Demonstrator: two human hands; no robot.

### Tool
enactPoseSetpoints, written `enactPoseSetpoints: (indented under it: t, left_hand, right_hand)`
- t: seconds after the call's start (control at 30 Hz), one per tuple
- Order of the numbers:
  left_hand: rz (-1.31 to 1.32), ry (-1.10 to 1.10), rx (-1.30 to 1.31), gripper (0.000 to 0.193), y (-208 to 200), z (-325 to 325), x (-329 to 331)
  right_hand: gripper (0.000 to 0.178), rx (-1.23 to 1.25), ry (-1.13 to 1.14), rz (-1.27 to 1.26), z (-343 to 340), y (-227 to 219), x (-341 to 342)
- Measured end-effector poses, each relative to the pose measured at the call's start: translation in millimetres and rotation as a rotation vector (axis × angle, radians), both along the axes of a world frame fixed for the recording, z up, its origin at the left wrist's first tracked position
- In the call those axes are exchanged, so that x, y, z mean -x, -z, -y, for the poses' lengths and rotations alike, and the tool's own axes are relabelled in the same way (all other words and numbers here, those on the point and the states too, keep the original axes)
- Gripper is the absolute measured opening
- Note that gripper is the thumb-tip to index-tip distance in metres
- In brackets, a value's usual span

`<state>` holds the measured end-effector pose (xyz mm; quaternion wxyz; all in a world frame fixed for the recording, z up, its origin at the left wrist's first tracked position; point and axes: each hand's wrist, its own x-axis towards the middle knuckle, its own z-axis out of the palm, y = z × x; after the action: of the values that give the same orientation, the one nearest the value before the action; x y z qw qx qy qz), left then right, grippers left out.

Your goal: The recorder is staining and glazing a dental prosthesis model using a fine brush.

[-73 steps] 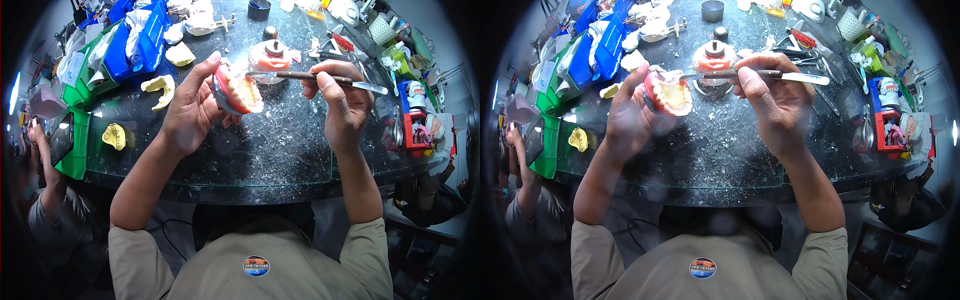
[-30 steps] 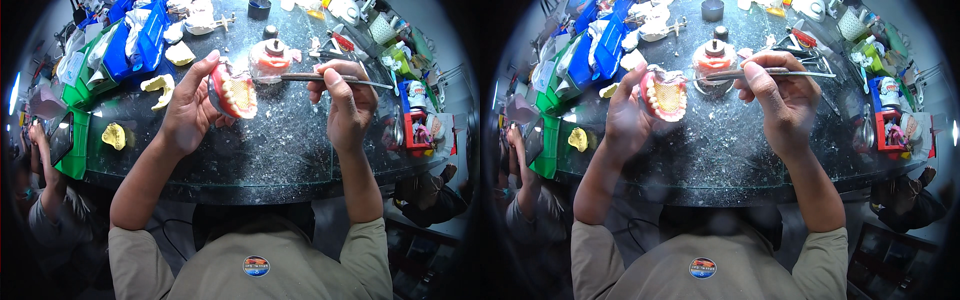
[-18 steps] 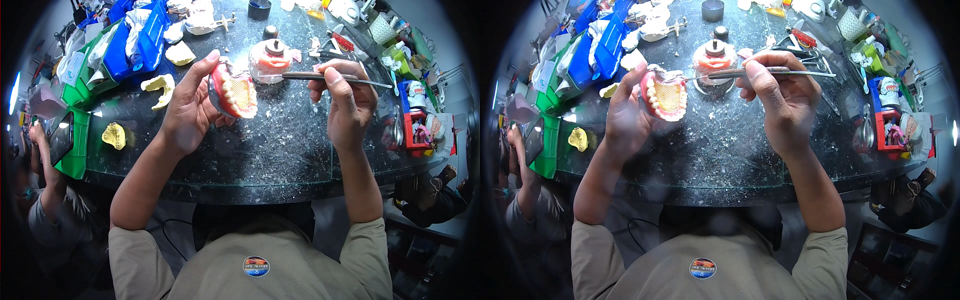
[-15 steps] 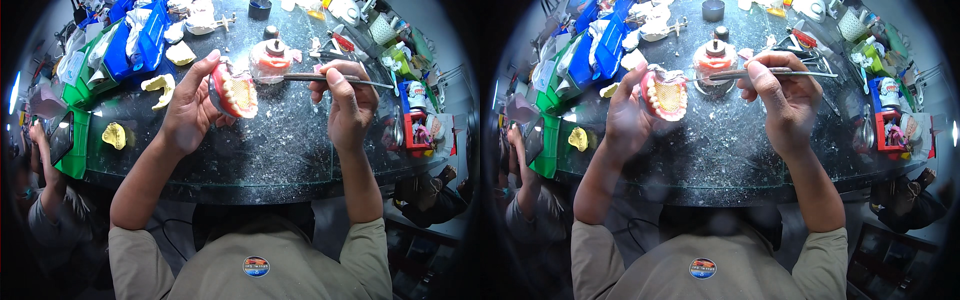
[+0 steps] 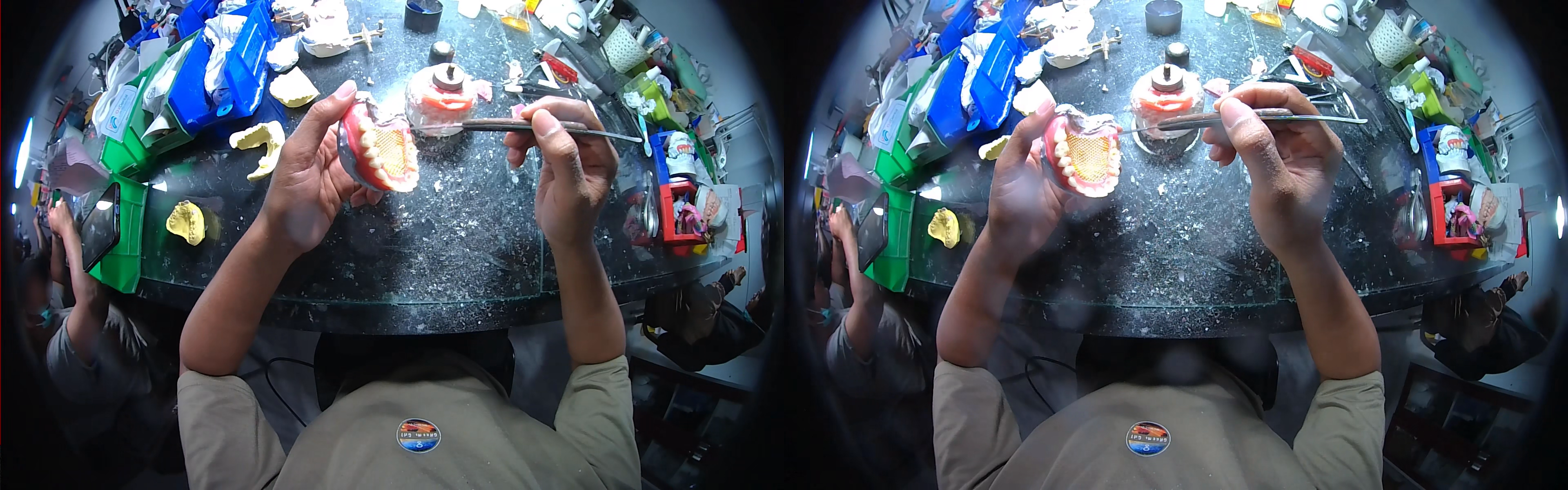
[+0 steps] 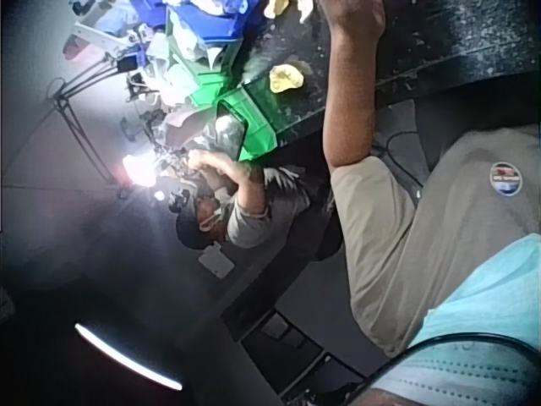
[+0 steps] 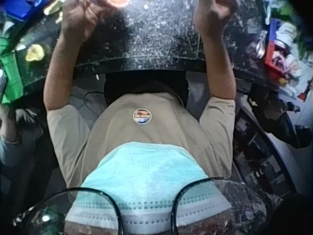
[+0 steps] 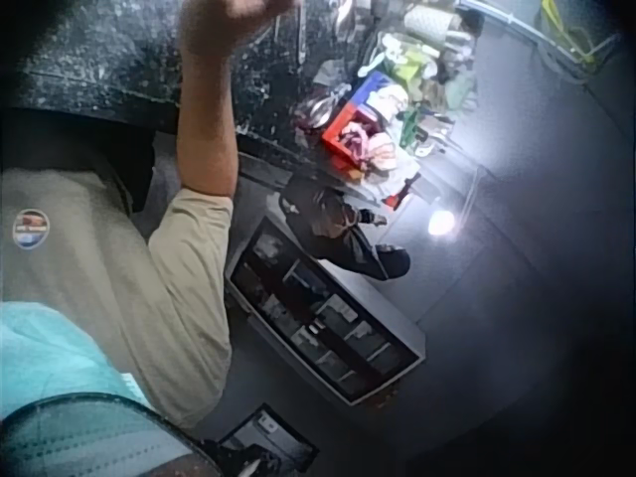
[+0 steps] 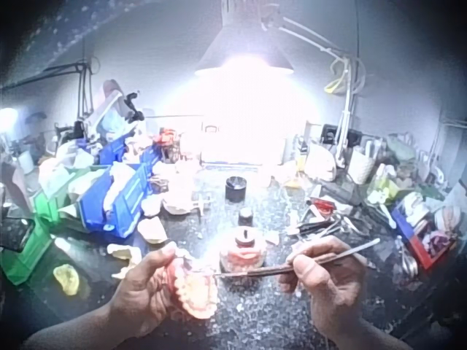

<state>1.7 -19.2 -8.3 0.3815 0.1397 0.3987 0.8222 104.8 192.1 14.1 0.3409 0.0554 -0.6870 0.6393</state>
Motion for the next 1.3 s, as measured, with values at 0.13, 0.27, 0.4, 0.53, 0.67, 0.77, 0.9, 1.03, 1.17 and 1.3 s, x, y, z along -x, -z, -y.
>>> enactPoseSetpoints:
  t: [0.13,0.27,0.4,0.53,0.67,0.77,0.9,1.03,1.17,1.3]
  left_hand:
    - [-0.042,-0.018,0.0,0.041,2,0,-1]
    - [-0.036,0.0,0.011,0.042,1,1,0]
    - [-0.004,-0.013,0.029,0.04,0,0,-1]
    - [-0.034,-0.032,0.023,0.04,0,-1,-2]
    - [-0.01,0.002,0.031,0.042,-2,-2,-1]
    - [-0.018,0.013,0.035,0.043,1,-1,0]
    - [-0.019,0.011,0.08,0.047,1,-1,1]
    - [0.002,0.04,0.105,0.048,0,1,2]
    - [-0.057,-0.031,0.171,0.042,-9,-7,-9]
    - [-0.141,-0.062,0.189,0.043,-11,-7,-11]
  right_hand:
    - [0.009,0.079,-0.037,0.018,-1,-1,-1]
    - [0.009,0.095,-0.039,0.006,-2,1,-1]
    - [0.009,0.09,-0.032,0.002,1,0,0]
    - [0.01,0.091,-0.045,0.018,0,0,1]
    - [0.015,0.104,0.031,-0.015,-19,6,10]
    - [0.018,0.243,0.033,0.024,-28,10,17]
    - [0.018,0.333,-0.002,0.069,-34,14,18]
    - [0.019,0.338,-0.01,0.104,-33,13,17]
    - [0.02,0.36,-0.02,0.119,-34,15,19]
    - [0.02,0.368,-0.024,0.126,-35,15,19]
